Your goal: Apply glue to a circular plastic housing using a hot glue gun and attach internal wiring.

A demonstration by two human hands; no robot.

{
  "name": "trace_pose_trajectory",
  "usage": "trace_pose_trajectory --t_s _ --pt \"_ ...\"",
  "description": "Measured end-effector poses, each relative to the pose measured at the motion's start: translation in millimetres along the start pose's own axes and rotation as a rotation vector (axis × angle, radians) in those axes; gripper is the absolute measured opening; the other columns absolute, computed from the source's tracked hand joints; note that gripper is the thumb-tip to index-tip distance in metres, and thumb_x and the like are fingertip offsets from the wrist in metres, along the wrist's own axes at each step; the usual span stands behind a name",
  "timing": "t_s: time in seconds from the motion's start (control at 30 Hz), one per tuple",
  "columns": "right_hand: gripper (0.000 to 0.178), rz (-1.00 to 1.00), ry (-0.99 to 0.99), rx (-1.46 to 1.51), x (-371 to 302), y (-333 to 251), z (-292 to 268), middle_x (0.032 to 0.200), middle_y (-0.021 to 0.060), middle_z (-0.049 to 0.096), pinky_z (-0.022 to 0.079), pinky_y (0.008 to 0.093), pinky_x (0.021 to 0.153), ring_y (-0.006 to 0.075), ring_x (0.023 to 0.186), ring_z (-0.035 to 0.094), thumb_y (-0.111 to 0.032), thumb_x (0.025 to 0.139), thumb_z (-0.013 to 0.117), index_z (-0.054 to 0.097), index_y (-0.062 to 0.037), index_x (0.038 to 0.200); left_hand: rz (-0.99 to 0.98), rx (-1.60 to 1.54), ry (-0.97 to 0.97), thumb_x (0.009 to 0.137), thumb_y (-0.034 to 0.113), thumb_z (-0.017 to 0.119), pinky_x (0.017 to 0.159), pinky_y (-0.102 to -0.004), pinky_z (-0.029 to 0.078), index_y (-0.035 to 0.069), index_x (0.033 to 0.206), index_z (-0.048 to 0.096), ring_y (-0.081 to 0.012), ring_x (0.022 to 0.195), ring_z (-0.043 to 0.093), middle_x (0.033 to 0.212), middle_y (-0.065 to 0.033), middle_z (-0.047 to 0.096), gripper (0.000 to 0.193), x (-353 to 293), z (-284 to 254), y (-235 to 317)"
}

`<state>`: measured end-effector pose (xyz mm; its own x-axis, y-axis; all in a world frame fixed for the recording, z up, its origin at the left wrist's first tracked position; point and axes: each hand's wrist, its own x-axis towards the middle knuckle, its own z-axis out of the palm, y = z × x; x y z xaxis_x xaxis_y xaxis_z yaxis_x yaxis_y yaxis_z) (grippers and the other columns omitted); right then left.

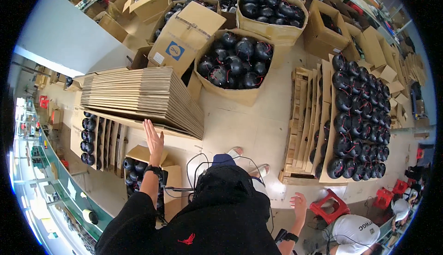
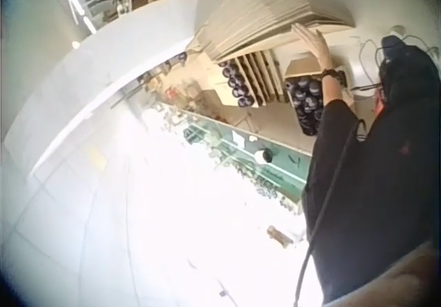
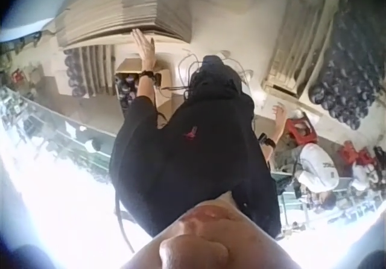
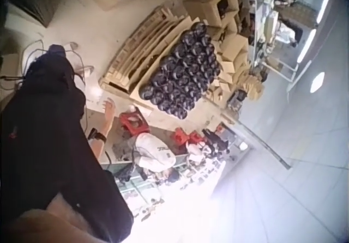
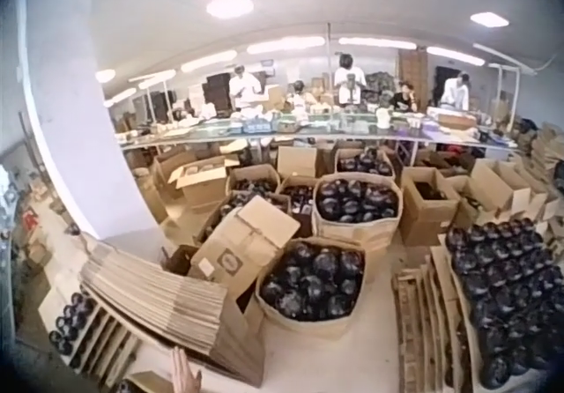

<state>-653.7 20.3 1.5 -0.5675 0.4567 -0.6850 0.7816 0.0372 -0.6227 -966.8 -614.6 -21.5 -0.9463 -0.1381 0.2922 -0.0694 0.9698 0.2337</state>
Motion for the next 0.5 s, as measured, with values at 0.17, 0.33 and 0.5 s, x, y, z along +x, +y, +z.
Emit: trace_pose_trajectory --t_s 0.17,0.33,0.5 --pt "0.030 -0.066 -0.074 0.062 20.9 36.8 17.7 0.085 0.0110 0.068 0.054 0.0305 0.056 0.0186 0.067 0.066 -0.017 0.095 0.048 0.059 -0.0032 0.119 0.160 0.089 -0.222 0.075 0.018 0.075 0.091 -0.0469 0.046 0.008 0.095 0.069 -0.0337 0.106 0.056 0.106 -0.0136 0.064 0.023 38.5 -28.8 -22.1" --pt "0.027 -0.057 -0.021 0.108 28.9 13.0 50.2 0.084 0.0122 0.070 0.054 0.0302 0.054 0.0180 0.066 0.068 -0.010 0.091 0.052 0.061 -0.0005 0.114 0.595 -0.111 -0.432 0.088 0.030 0.061 0.079 -0.0415 0.052 0.011 0.087 0.065 -0.0290 0.087 0.063 0.089 -0.0076 0.061 0.020 20.4 -13.2 -2.5" --pt "0.024 -0.343 -0.079 0.033 50.2 -15.9 93.2 0.085 0.0131 0.071 0.055 0.0310 0.066 0.0180 0.075 0.070 -0.013 0.090 0.055 0.067 -0.0041 0.109 0.711 -0.209 -0.308 0.079 0.028 0.076 0.062 -0.0395 0.052 0.010 0.094 0.063 -0.0290 0.074 0.063 0.086 -0.0061 0.064 0.028 62.5 -93.4 162.1"
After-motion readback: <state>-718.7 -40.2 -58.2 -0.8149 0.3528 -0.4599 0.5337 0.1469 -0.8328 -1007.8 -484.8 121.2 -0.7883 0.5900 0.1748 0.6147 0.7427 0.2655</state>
